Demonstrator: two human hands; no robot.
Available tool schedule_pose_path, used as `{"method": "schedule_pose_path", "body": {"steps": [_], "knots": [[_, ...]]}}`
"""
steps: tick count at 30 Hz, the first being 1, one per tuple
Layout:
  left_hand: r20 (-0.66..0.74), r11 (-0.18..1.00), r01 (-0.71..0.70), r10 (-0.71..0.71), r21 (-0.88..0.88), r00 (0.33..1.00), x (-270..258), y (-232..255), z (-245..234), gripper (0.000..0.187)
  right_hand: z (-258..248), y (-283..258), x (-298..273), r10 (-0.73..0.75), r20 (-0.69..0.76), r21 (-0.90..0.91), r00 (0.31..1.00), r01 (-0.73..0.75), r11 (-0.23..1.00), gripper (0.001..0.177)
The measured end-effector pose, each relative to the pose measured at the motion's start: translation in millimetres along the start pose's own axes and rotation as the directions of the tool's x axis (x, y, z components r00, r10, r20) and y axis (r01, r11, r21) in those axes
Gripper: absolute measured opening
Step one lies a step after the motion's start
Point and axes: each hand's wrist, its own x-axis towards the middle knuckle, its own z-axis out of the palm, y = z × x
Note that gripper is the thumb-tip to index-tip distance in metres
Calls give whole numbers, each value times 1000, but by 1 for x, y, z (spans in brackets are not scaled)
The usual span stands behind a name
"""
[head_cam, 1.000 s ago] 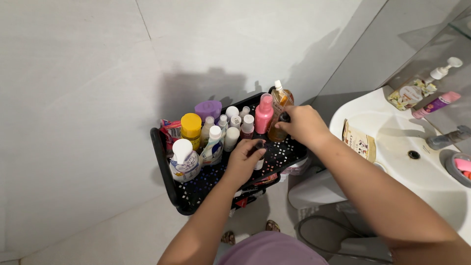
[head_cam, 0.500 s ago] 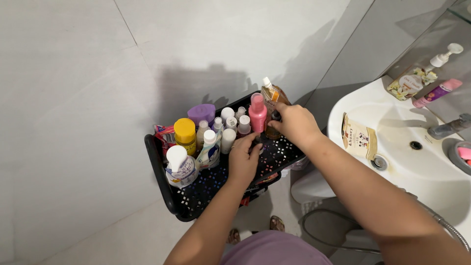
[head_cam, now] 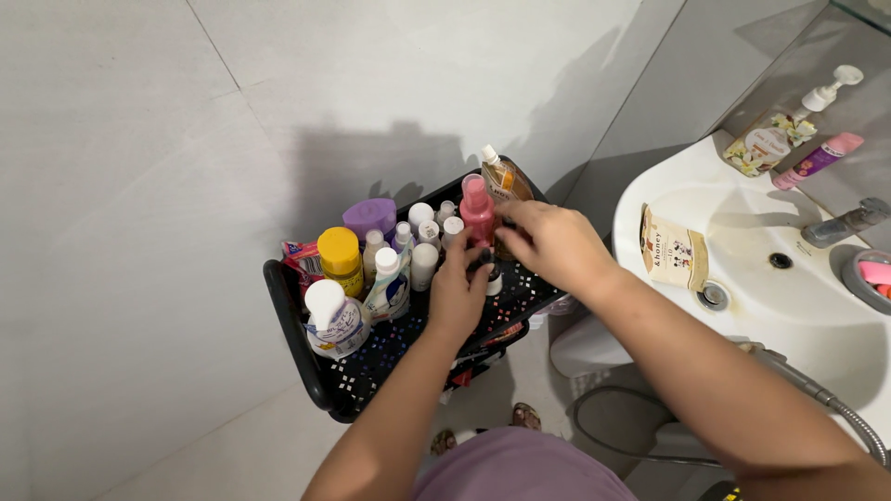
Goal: The person hangs a tissue pack on a towel rack, then takes various toiletry bottles and a pack of cotton pads from a laundry basket on the floor and arranges them on a black tiered storage cart.
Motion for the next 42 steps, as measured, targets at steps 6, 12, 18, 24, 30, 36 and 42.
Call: {"method": "schedule_pose_path", "body": {"steps": [6,12,18,24,30,36,42], "knots": [[154,994,-48,62,-96,986,14,32,-14,85,-18,4,12,10,281,274,960,-90,958,29],[261,978,-4,59,-209,964,16,52,-26,100,-28,0,21,177,423,246,889,-301,921,23],[249,944,47,38,-328,968,4,33,-26,93,-26,-1,18,120,412,187,903,-213,959,21],[94,983,126,-139,130,986,-21,-6,-41,29,-6,10,20,186,280,96,942,-220,971,18],[291,975,107,-162,195,943,-18,-39,-10,42,33,11,19,58,152,10,987,-60,998,14],[260,972,5,-68,235,963,4,-50,7,55,59,14,16,21,127,-25,992,-18,1000,12],[282,964,0,-78,267,956,12,-54,17,55,47,-5,20,44,101,-95,994,-34,995,13]]}}
